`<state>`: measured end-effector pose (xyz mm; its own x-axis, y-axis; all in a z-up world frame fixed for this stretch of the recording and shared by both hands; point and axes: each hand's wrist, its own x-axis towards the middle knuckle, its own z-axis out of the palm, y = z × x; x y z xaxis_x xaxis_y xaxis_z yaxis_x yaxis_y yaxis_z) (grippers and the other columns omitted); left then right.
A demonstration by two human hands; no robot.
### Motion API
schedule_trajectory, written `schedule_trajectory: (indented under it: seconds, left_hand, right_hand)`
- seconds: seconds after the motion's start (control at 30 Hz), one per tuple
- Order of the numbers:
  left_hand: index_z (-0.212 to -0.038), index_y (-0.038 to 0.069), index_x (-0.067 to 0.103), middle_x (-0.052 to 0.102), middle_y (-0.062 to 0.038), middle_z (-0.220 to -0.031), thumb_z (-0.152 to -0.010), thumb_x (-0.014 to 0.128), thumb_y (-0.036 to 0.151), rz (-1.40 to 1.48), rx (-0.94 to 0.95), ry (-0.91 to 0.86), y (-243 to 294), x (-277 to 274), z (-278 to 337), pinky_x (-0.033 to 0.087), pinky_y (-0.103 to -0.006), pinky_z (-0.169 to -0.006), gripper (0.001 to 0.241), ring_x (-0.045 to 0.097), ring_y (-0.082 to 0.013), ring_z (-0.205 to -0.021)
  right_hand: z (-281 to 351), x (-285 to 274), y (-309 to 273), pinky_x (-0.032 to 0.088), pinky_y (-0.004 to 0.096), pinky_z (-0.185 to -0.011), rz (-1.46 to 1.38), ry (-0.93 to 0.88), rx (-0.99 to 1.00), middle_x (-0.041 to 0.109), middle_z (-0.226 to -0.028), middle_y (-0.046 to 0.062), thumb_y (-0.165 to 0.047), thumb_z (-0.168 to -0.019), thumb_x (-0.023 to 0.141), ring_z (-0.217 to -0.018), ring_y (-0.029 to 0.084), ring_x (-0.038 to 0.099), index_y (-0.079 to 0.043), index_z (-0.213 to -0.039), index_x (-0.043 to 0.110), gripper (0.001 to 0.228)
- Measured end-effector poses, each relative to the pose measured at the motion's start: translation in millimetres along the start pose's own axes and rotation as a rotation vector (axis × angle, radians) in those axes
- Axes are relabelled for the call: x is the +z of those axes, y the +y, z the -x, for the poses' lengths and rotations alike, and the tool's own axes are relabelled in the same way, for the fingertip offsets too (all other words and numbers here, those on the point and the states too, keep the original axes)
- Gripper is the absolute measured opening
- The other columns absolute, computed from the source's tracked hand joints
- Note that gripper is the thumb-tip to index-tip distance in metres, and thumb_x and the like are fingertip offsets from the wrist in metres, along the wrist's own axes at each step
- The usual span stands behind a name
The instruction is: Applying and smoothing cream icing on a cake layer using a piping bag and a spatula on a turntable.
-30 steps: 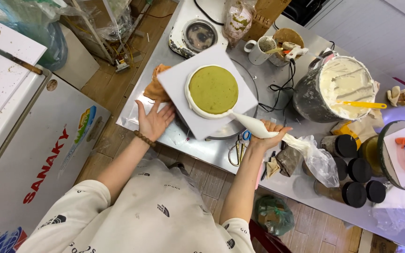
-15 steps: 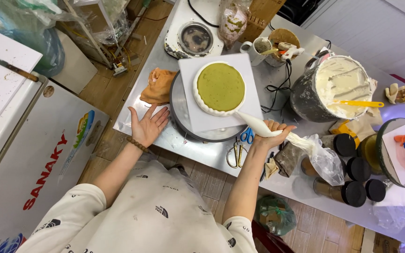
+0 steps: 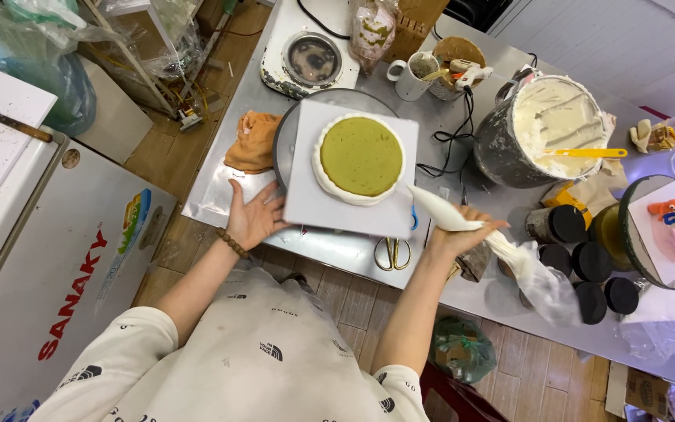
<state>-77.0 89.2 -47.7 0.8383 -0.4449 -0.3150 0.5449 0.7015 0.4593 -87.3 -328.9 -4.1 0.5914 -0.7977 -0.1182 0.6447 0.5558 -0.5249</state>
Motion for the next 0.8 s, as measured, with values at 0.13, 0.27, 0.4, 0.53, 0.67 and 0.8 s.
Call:
schedule_trajectory:
  seconds: [0.13, 0.27, 0.4, 0.53, 0.67, 0.8]
  left_hand:
    - [-0.162, 0.009, 0.02, 0.04, -0.024, -0.153, -0.074, 0.024, 0.096, -0.119, -0.081, -0.072, -5.0, 5.7, 4.8, 0.046, -0.0619, -0.108, 0.123, 0.048, -0.0417, -0.137]
    - [-0.163, 0.01, 0.021, 0.042, -0.023, -0.149, -0.078, 0.025, 0.093, -0.157, -0.058, -0.067, 0.0, -0.7, -1.2, 0.046, -0.0609, -0.11, 0.119, 0.05, -0.0407, -0.136]
    - [-0.163, 0.01, 0.02, 0.042, -0.022, -0.147, -0.081, 0.026, 0.092, -0.19, -0.044, -0.067, 0.3, -0.6, -2.0, 0.048, -0.0595, -0.108, 0.116, 0.048, -0.0414, -0.135]
    - [-0.162, 0.01, 0.017, 0.04, -0.025, -0.151, -0.081, 0.025, 0.091, -0.187, -0.06, -0.079, -11.8, 2.3, -2.5, 0.049, -0.0589, -0.106, 0.115, 0.048, -0.0446, -0.137]
    - [-0.162, 0.01, 0.015, 0.038, -0.026, -0.154, -0.081, 0.025, 0.09, -0.145, -0.069, -0.076, -23.7, 9.1, 3.2, 0.049, -0.0589, -0.106, 0.114, 0.046, -0.0452, -0.139]
    - [-0.162, 0.01, 0.014, 0.034, -0.026, -0.158, -0.083, 0.025, 0.088, -0.105, -0.083, -0.069, -20.0, 19.6, 18.1, 0.047, -0.059, -0.107, 0.112, 0.043, -0.0433, -0.142]
  right_hand:
    - [29.8, 12.7, -40.8, 0.053, 0.051, -0.105, 0.037, -0.218, 0.117, 0.074, -0.103, 0.004, -0.04, -0.084, 0.07, -0.106, 0.021, 0.071, -0.011, -0.099, 0.072, 0.033]
    - [42.2, -13.4, -44.0, 0.042, 0.05, -0.127, -0.265, -0.407, 0.219, 0.067, -0.134, 0.007, -0.034, -0.093, 0.073, -0.125, 0.021, 0.064, -0.024, -0.13, 0.068, 0.038]
    - [58.7, 5.7, -44.0, 0.044, 0.052, -0.116, -0.133, -0.426, 0.27, 0.069, -0.131, 0.003, -0.031, -0.097, 0.067, -0.121, 0.021, 0.066, -0.025, -0.123, 0.071, 0.026]
    - [43.2, 24.3, -36.4, 0.053, 0.056, -0.112, 0.137, -0.505, 0.184, 0.072, -0.095, 0.002, -0.036, -0.107, 0.06, -0.099, 0.019, 0.069, -0.017, -0.087, 0.066, 0.028]
    - [13.4, 68.0, -5.4, 0.058, 0.046, -0.09, 0.366, -0.572, 0.06, 0.058, -0.069, 0.004, -0.057, -0.104, 0.046, -0.072, 0.02, 0.064, -0.015, -0.073, 0.049, 0.053]
    - [-19.1, 99.2, 35.0, 0.056, 0.039, -0.073, 0.576, -0.625, -0.044, 0.045, -0.062, 0.002, -0.059, -0.106, 0.042, -0.058, 0.017, 0.05, -0.015, -0.074, 0.042, 0.055]
